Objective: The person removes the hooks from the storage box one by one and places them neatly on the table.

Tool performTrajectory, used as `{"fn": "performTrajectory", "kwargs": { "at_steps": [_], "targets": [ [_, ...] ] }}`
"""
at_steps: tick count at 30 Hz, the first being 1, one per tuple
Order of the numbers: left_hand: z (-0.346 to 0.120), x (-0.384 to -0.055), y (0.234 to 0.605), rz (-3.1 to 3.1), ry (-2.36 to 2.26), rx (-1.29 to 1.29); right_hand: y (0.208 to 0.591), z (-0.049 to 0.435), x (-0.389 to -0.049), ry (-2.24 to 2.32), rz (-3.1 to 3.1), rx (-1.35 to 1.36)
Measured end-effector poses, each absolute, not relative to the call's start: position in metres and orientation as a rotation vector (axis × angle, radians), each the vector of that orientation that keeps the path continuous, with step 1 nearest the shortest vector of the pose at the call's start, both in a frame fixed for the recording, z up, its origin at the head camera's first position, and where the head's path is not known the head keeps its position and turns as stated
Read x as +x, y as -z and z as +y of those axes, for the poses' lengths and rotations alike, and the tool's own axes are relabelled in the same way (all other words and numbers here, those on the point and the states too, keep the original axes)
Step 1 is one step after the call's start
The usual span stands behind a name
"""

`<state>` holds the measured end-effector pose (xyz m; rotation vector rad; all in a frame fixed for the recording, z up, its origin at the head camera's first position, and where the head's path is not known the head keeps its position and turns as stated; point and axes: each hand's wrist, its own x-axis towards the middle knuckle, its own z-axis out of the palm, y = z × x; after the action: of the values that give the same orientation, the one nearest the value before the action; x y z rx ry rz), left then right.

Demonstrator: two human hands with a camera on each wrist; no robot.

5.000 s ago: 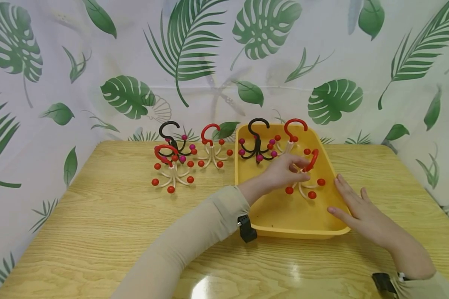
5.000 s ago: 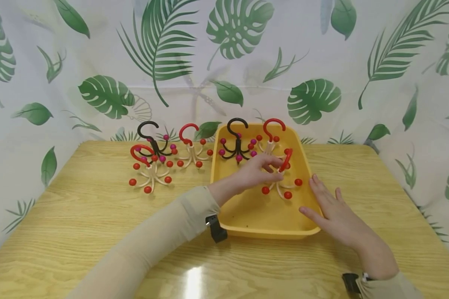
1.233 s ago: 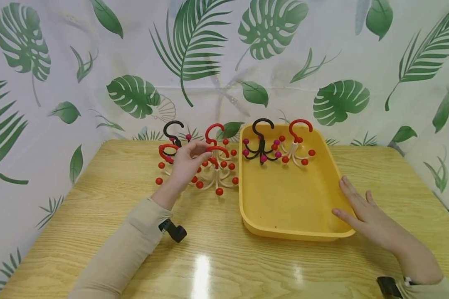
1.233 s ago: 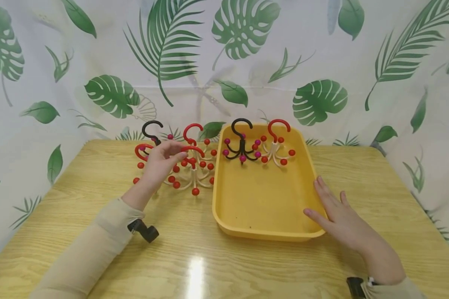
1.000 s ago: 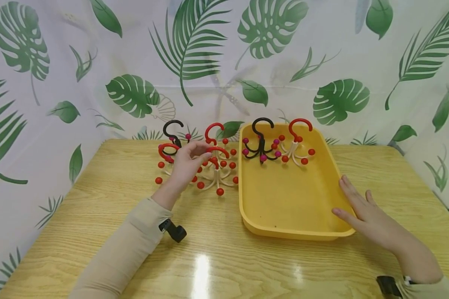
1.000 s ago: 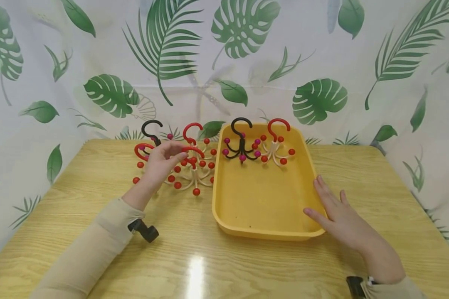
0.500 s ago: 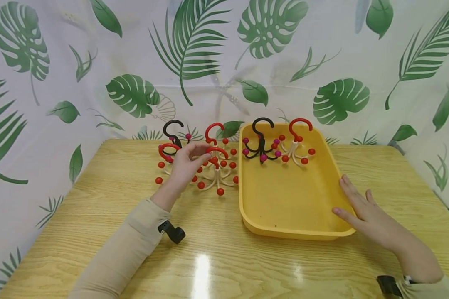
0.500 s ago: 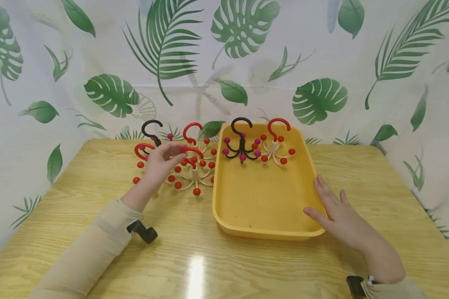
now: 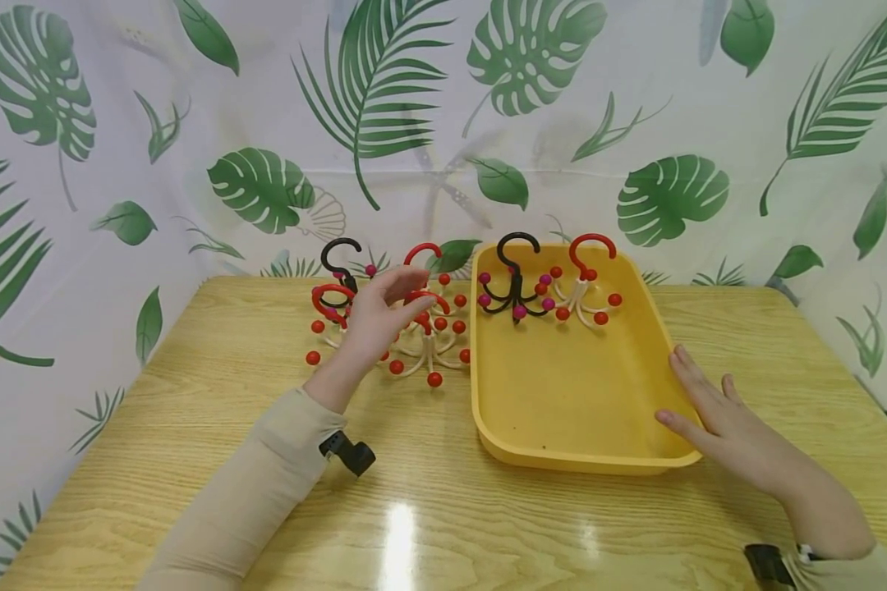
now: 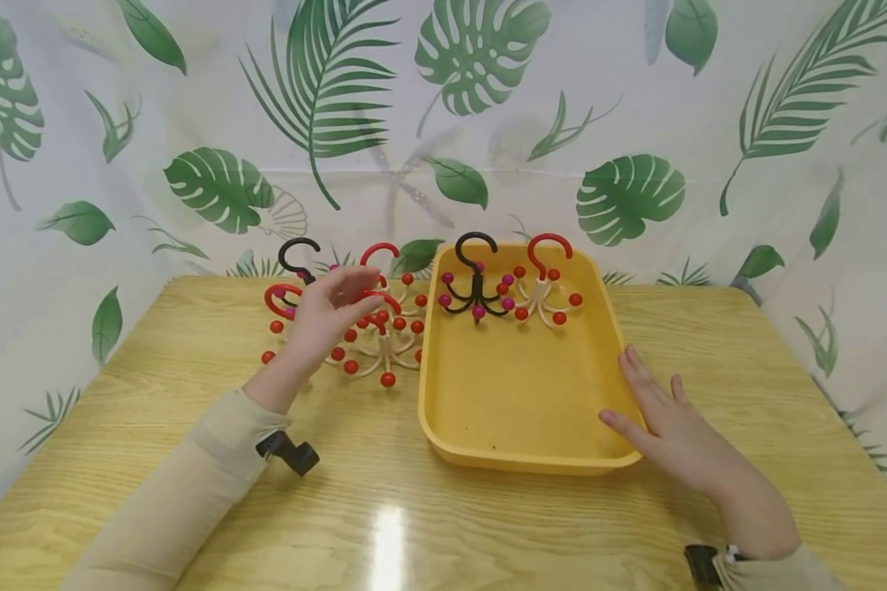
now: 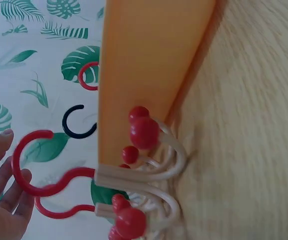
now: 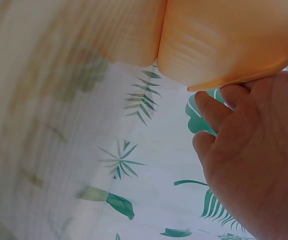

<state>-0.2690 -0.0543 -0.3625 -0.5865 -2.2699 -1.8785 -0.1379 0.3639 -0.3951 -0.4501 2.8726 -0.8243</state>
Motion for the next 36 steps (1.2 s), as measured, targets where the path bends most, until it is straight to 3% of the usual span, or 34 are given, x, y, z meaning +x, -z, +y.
{"fn": "performTrajectory", "kwargs": {
  "at_steps": [17,36],
  "targets": [
    [0.004,-0.272,0.323,-2.191,1.815,-0.805,0.395,0.363,-0.136,0.826,2.882,-0.471],
    [0.06,-0.304,0.321,-2.344,1.917,-0.482,0.395,0.363,-0.136,0.835,2.877,-0.468]
  ]
}}
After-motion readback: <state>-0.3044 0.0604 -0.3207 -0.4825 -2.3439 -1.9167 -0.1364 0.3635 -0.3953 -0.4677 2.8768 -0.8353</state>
